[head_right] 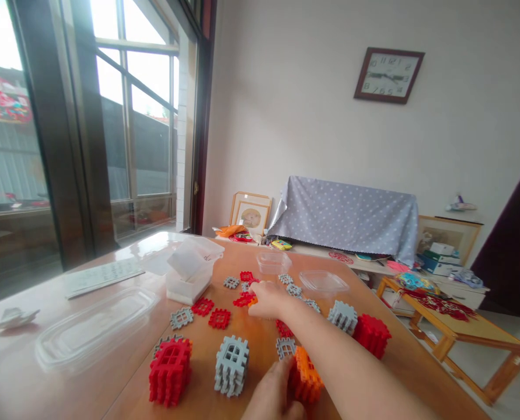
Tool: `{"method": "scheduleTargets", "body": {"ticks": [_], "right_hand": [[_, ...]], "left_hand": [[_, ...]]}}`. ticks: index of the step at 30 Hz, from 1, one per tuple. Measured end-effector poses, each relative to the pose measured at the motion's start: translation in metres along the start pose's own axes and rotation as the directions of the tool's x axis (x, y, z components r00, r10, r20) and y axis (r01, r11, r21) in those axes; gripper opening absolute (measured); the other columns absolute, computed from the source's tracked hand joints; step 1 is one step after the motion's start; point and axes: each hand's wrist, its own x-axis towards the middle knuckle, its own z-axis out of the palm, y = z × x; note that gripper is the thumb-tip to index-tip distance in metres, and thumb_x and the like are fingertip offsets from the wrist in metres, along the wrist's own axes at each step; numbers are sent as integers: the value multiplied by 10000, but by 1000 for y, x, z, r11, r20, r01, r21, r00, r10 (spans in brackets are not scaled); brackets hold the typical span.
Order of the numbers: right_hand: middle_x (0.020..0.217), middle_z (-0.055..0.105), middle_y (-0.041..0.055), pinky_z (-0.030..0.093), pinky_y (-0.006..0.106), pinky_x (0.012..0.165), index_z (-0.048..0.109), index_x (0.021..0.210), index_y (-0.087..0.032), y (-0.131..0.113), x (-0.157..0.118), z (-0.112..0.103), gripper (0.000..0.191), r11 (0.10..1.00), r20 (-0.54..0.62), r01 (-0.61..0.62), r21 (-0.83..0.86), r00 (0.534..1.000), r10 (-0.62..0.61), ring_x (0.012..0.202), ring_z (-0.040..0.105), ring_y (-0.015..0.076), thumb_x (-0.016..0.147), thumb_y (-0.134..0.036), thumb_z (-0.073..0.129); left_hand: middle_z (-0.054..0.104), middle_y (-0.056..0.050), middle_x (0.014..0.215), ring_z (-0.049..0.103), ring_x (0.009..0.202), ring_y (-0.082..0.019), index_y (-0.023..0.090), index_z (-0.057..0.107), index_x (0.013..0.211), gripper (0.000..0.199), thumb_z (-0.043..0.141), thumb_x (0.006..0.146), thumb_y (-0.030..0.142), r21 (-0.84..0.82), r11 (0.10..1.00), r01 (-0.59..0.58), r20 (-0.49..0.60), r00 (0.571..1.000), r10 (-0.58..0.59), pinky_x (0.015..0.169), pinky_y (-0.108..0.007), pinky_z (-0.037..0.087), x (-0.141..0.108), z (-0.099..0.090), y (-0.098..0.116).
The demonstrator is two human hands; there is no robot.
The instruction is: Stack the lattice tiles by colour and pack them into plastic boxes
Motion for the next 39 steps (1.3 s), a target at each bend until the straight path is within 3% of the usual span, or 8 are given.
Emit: {"method": "scheduleTargets", "body": {"ticks": [5, 10, 18, 25, 29, 32, 34, 39], "right_hand": [[1041, 731, 17, 424, 263, 726, 713, 1018, -261, 24, -46, -23, 258, 991, -52, -61, 118, 996, 67, 902, 645, 192, 783, -310, 618], [820, 709, -8, 361, 244, 589, 694, 890, -227, 40, -95, -38, 166, 970, -15, -158, 185, 986, 163, 742, 605, 158, 794, -315, 591], [715, 661, -25, 283, 259, 524, 626, 764, -213, 41, -147, -44, 69, 942, 45, -281, 182, 960, 277, 643, 541, 133, 750, -274, 596], [861, 713, 13, 394, 278, 614, 675, 898, -227, 43, -164, -45, 177, 907, 62, -334, 257, 942, 329, 764, 615, 182, 816, -364, 601], [1141, 695, 52, 481, 336, 868, 687, 1162, -243, 57, -181, -46, 386, 925, 52, -223, 308, 975, 218, 1021, 638, 237, 786, -330, 663], [1370, 617, 71, 431, 380, 1072, 623, 1338, -256, 67, -189, -39, 610, 909, 93, -150, 389, 988, 123, 1256, 567, 282, 745, -340, 736], [1426, 595, 85, 406, 397, 1124, 595, 1384, -240, 70, -190, -32, 690, 879, 116, -167, 446, 985, 128, 1311, 545, 298, 723, -342, 765], [1391, 645, 99, 437, 409, 1117, 621, 1332, -194, 68, -185, -23, 615, 803, 111, -193, 564, 981, 157, 1285, 592, 292, 730, -261, 725]], "left_hand": [[621, -145, 1380, 548, 1299, -312, 128, 558, 1381, 725, 574, 660, 53, -3, 1000, -26, -44, 999, 26, 1162, -381, 365, -2, 5, -6], [664, -117, 1316, 582, 1247, -277, 148, 600, 1293, 623, 550, 682, 35, -30, 998, -60, -18, 998, 60, 1135, -356, 389, -2, 4, -2], [682, -96, 1251, 603, 1176, -253, 155, 606, 1266, 606, 511, 683, 21, -3, 995, -99, -49, 994, 99, 1080, -338, 424, -4, 3, 4], [673, -94, 1309, 612, 1192, -249, 165, 602, 1271, 600, 509, 696, 24, -22, 993, -113, -32, 993, 112, 1075, -333, 441, -3, 5, 0], [628, -105, 1402, 558, 1306, -254, 161, 536, 1380, 681, 527, 709, 39, -21, 995, -100, -29, 995, 100, 1146, -340, 392, -3, 5, -4], [587, -132, 1453, 519, 1361, -269, 137, 496, 1431, 728, 539, 709, 51, 15, 997, -77, -28, 997, 77, 1185, -366, 359, -3, 5, -4], [580, -140, 1460, 512, 1370, -280, 130, 498, 1434, 739, 538, 700, 47, 31, 996, -79, -22, 997, 80, 1192, -378, 355, -3, 4, -3], [603, -113, 1428, 538, 1339, -266, 154, 516, 1421, 730, 526, 700, 41, 14, 991, -135, -12, 991, 135, 1172, -363, 382, -2, 3, -3]]}}
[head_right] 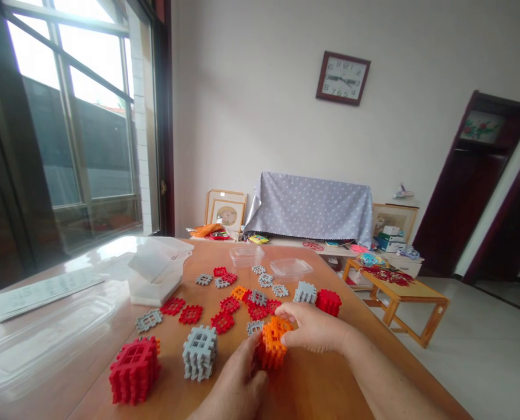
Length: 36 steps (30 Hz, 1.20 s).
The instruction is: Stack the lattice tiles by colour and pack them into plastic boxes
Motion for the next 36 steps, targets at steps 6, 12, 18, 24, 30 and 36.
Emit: {"method": "scheduleTargets", "body": {"ticks": [6, 12, 18, 24, 30, 36], "right_hand": [[1304, 689, 82, 459, 401, 1072, 661, 1258, -210, -9, -4, 1, 528, 995, -87, 72, -62, 993, -77, 1216, 622, 280, 734, -248, 705], [1210, 693, 50, 452, 383, 1004, 679, 1213, -274, -26, -15, 4, 517, 942, -73, 137, -306, 983, -166, 1151, 601, 287, 701, -271, 749], [1133, 707, 35, 452, 348, 942, 677, 1188, -278, -29, -14, 9, 496, 926, -71, 127, -356, 984, -162, 1070, 612, 267, 696, -256, 734], [1086, 707, 41, 447, 333, 916, 686, 1131, -256, -26, -11, 13, 431, 910, -109, 130, -393, 976, -187, 1028, 614, 254, 701, -230, 705], [1089, 710, 43, 448, 332, 923, 681, 1145, -250, -29, -11, 14, 442, 919, -117, 139, -368, 974, -195, 1015, 615, 249, 706, -212, 703], [1209, 693, 65, 440, 377, 1001, 656, 1245, -255, -18, -12, 9, 541, 936, -128, 125, -329, 976, -175, 1146, 597, 286, 707, -230, 712]], "left_hand": [[593, -122, 1438, 525, 1349, -268, 149, 500, 1427, 730, 540, 706, 41, -7, 1000, 23, -6, 1000, -23, 1172, -362, 381, -1, 0, -1], [623, -104, 1395, 562, 1302, -254, 168, 522, 1401, 711, 523, 705, 25, -44, 999, -12, -6, 1000, 12, 1147, -350, 403, -1, 2, -1], [634, -106, 1372, 569, 1286, -255, 163, 535, 1387, 709, 519, 694, 15, -35, 999, -28, -19, 999, 27, 1141, -357, 406, 0, 2, -2], [637, -96, 1364, 564, 1284, -255, 166, 548, 1366, 715, 511, 670, 4, -38, 999, -27, -14, 1000, 27, 1147, -356, 397, -1, 0, 5], [637, -105, 1362, 566, 1278, -256, 163, 542, 1370, 703, 523, 682, 20, -23, 1000, -17, -17, 1000, 17, 1147, -350, 392, 0, 1, 4], [619, -120, 1386, 548, 1302, -276, 151, 537, 1388, 708, 541, 688, 47, -20, 1000, 5, -18, 1000, -5, 1156, -360, 383, -1, 0, 3]]}}
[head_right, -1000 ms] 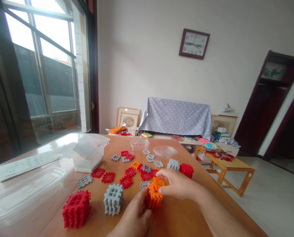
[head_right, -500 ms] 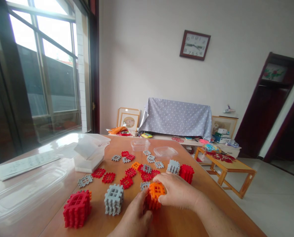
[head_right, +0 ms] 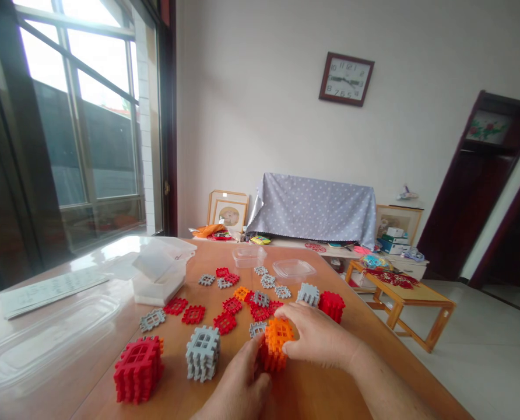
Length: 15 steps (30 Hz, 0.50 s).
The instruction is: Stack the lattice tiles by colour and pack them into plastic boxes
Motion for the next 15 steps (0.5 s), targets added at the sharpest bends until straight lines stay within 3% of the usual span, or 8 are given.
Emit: {"method": "scheduleTargets", "body": {"ticks": [6, 15], "right_hand": [[1227, 676, 64, 445, 385, 1011, 642, 1268, -261, 3, -3, 1, 577, 1000, 63, -3, 28, 998, 1, 1174, 591, 290, 704, -304, 758], [1167, 686, 58, 454, 367, 982, 670, 1187, -245, 1, 0, 4, 488, 1000, 10, 10, 12, 1000, -10, 1119, 607, 270, 704, -261, 733]], "left_hand": [[634, -113, 1371, 540, 1301, -290, 165, 549, 1379, 705, 574, 682, 64, -66, 998, 17, 11, 1000, -16, 1174, -370, 354, 0, 0, 0], [631, -110, 1368, 556, 1284, -281, 167, 550, 1379, 709, 543, 679, 53, -24, 1000, 7, 2, 1000, -7, 1150, -373, 383, 0, 1, -3]]}}
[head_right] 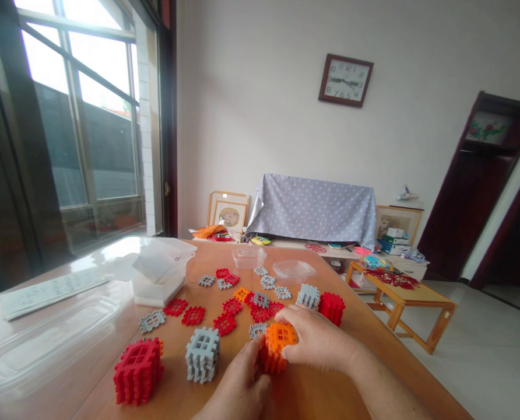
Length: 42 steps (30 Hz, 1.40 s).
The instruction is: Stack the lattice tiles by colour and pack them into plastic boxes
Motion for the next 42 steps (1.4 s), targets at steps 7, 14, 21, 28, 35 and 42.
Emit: {"method": "scheduleTargets", "body": {"ticks": [7, 14, 21, 28, 35, 42], "right_hand": [[1175, 675, 57, 451, 365, 985, 657, 1206, -250, 0, 1, 1, 502, 1000, 12, -3, 4, 1000, 3, 1120, 603, 268, 710, -266, 734], [1144, 656, 37, 454, 339, 957, 654, 1170, -254, 1, -1, 5, 473, 1000, 27, 3, 15, 1000, -4, 1085, 609, 243, 702, -232, 716], [1126, 665, 49, 464, 347, 944, 666, 1148, -239, -1, 0, 5, 450, 1000, 12, -15, 13, 1000, 15, 1042, 616, 245, 700, -219, 703], [1197, 671, 73, 464, 368, 988, 665, 1184, -231, -3, 2, 7, 470, 1000, -43, -13, -5, 999, 13, 1104, 617, 259, 714, -226, 683], [1298, 650, 93, 431, 422, 1085, 659, 1264, -234, -1, -3, 5, 577, 998, -23, -48, 39, 999, 49, 1216, 588, 297, 706, -326, 772], [1476, 577, 136, 413, 438, 1141, 561, 1424, -178, 19, -25, 20, 598, 883, -58, -240, 403, 956, 286, 1394, 503, 308, 954, -545, 508]], "left_hand": [[639, -108, 1348, 573, 1265, -267, 162, 553, 1369, 703, 530, 678, 35, 20, 1000, -23, 6, 1000, 23, 1132, -355, 401, 1, -2, 4], [645, -100, 1336, 577, 1258, -260, 164, 558, 1362, 703, 518, 675, 21, 11, 1000, -20, 4, 1000, 20, 1124, -352, 409, 1, -2, 4], [632, -118, 1359, 569, 1280, -269, 142, 538, 1397, 724, 525, 683, 24, 28, 999, -16, -2, 1000, 16, 1141, -362, 399, 1, -1, 1], [646, -119, 1335, 584, 1258, -270, 135, 552, 1362, 699, 523, 675, 11, 24, 999, -21, 10, 1000, 21, 1127, -362, 418, 1, -2, 4], [646, -104, 1356, 584, 1281, -273, 166, 556, 1370, 706, 515, 683, 8, 22, 999, -47, 25, 999, 46, 1150, -394, 419, 0, -2, 3], [438, -194, 1583, 370, 1495, -335, 52, 391, 1530, 858, 547, 686, 37, 145, 989, 15, 69, 997, -26, 1275, -448, 244, -1, -4, 11]]}}
